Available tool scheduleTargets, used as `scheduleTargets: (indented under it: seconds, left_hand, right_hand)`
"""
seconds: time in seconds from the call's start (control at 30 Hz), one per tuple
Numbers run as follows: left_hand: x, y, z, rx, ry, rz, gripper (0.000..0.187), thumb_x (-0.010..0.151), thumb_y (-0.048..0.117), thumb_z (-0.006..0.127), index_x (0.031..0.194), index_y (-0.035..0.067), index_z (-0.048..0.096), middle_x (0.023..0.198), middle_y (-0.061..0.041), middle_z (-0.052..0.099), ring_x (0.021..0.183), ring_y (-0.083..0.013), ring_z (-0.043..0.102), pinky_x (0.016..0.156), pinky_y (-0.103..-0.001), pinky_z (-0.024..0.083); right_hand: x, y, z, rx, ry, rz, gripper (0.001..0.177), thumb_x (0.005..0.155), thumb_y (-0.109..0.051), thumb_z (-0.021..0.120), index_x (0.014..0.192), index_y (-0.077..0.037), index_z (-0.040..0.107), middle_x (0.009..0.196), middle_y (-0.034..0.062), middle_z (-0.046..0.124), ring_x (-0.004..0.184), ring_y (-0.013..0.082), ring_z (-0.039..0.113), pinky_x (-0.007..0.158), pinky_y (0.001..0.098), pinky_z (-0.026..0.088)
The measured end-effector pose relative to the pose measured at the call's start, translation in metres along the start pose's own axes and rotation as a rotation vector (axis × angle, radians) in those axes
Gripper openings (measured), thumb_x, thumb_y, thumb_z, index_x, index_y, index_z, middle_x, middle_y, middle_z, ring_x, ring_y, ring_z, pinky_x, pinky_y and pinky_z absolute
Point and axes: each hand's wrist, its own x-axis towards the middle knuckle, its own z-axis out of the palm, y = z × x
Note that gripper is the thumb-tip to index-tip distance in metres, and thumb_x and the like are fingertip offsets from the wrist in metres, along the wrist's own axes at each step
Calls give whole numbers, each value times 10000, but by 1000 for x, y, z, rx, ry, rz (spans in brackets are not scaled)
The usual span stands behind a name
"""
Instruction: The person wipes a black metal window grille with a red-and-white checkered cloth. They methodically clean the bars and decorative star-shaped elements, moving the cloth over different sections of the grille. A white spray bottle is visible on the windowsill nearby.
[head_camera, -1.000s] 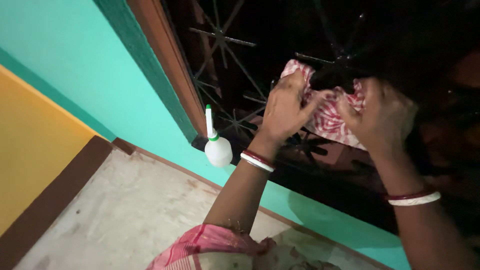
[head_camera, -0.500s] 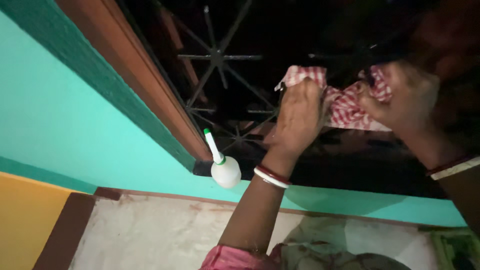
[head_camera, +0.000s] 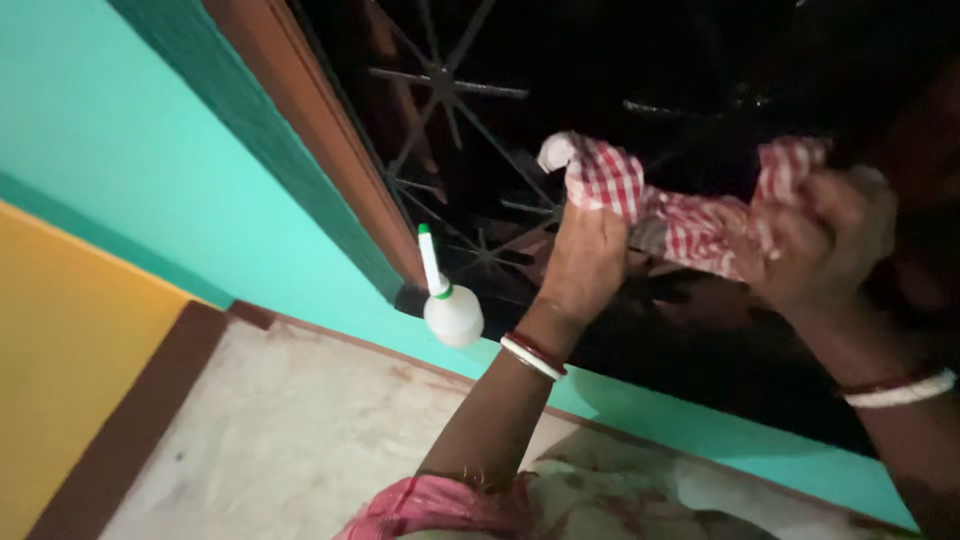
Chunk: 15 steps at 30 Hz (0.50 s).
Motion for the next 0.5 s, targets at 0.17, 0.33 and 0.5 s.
scheduleTargets:
  seconds: [0.17,0.33,0.5]
  left_hand:
    - [2,26,-33,-68,-60,-132,306,844,-83,606,1145,-84,554,1140,-252,574,1187,-475,575,1109,-496,479]
    - [26,45,-75,-9,107,-120,588,908,-31,635,1453,-122,434,1528,-307,444,1476,-477,425,1287,-520,351]
    - [40,12,-73,340,79,-189,567,894,157,658,1365,-81,451,1459,-313,425,1423,-536,361,1254,-631,272]
  right_hand:
    - [-18,-12,-7,103,114,-139,326,988,-354,782,1135,-112,620,1119,132,522,1028,315,503,878,450,450]
    - [-5,-41,-8,250,175,-126,333,982,-323,809,1205,-150,631,1249,136,505,1195,341,483,1018,486,463]
    - [58,-83,13,195,-23,39,299,1012,-241,771,1285,-131,717,1362,118,623,1312,313,559,1114,471,448]
